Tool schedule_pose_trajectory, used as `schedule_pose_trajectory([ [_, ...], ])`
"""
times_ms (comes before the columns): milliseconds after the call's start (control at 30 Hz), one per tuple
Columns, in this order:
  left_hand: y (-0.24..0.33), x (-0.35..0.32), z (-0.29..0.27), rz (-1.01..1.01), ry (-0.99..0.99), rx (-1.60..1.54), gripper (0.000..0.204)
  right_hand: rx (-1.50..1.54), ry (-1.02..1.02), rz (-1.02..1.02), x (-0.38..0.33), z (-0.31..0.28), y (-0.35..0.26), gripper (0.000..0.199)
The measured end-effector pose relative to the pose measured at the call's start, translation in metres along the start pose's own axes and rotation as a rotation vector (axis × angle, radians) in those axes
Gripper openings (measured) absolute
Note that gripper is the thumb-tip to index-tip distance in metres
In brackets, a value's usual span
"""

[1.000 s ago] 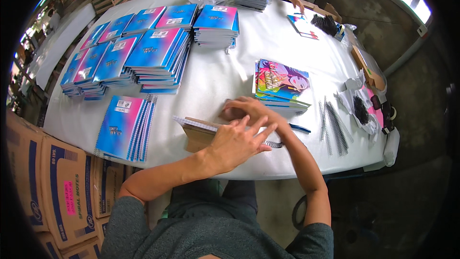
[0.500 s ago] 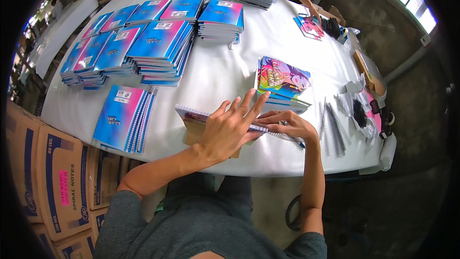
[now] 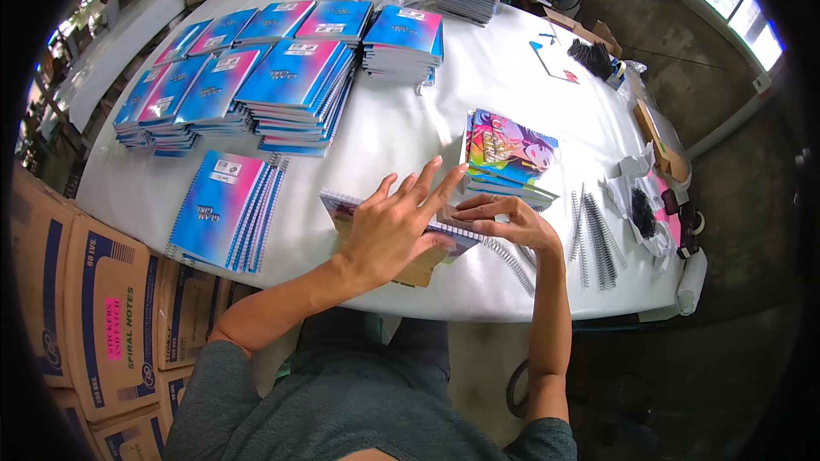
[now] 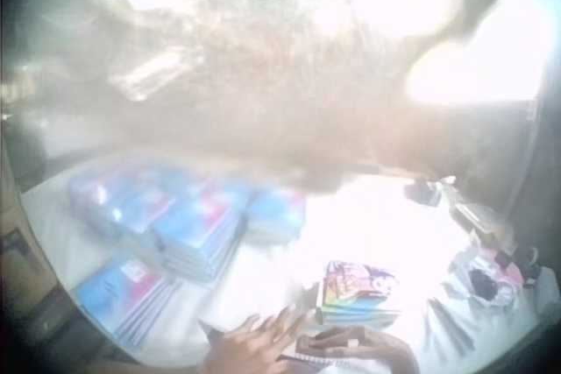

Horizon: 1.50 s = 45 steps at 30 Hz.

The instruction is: The person manually inserts a metal spiral binding into the punched holes of a notebook cover and pages, using a pair of pliers to secure the ends. They repeat this process for multiple notebooks, picking them up from a stack and placing them into a new stack after binding them.

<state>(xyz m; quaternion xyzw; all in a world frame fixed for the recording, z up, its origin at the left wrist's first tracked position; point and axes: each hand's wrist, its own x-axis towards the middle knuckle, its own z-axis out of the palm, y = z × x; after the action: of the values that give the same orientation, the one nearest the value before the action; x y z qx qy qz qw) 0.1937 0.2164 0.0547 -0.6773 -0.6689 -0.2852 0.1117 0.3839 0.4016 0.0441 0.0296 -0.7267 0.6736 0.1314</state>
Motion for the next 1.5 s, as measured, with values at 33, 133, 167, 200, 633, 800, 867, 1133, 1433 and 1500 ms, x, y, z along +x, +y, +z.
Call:
schedule_pose_trajectory([
  [33,0.002,0.0,-0.003,-0.004,-0.007,-0.006,0.103,-0.018,0.019,-0.005,0.0,-0.004,0.004,0.049],
  [133,-0.006,-0.004,-0.008,-0.026,0.024,-0.007,0.102,0.156,0.017,0.044,0.01,0.013,-0.007,0.049],
  [167,-0.007,-0.006,-0.01,-0.026,0.04,0.0,0.102,-0.129,-0.019,0.179,0.02,0.014,-0.014,0.056],
  [200,-0.009,-0.006,-0.011,-0.02,0.031,0.006,0.102,-0.418,-0.044,0.313,0.026,0.015,-0.018,0.063],
  [633,-0.024,-0.014,-0.019,-0.066,0.036,0.023,0.103,-0.126,-0.088,0.144,0.044,0.018,-0.007,0.044],
  [800,-0.029,-0.018,-0.024,-0.117,0.008,0.028,0.103,0.188,-0.029,0.121,0.046,0.029,-0.003,0.055],
  [867,-0.03,-0.02,-0.026,-0.123,-0.003,0.036,0.102,-0.329,-0.078,0.275,0.058,0.026,-0.008,0.067],
  [1133,-0.045,-0.027,-0.034,-0.162,0.053,0.102,0.103,-0.453,-0.042,0.326,0.083,0.041,-0.017,0.064],
  [1433,-0.074,-0.054,-0.025,-0.508,0.204,-0.731,0.111,-0.07,-0.069,0.149,0.089,0.034,0.013,0.05],
  [1500,-0.079,-0.058,-0.02,-0.572,0.194,-0.893,0.11,-0.283,-0.07,0.259,0.098,0.045,-0.002,0.05],
])
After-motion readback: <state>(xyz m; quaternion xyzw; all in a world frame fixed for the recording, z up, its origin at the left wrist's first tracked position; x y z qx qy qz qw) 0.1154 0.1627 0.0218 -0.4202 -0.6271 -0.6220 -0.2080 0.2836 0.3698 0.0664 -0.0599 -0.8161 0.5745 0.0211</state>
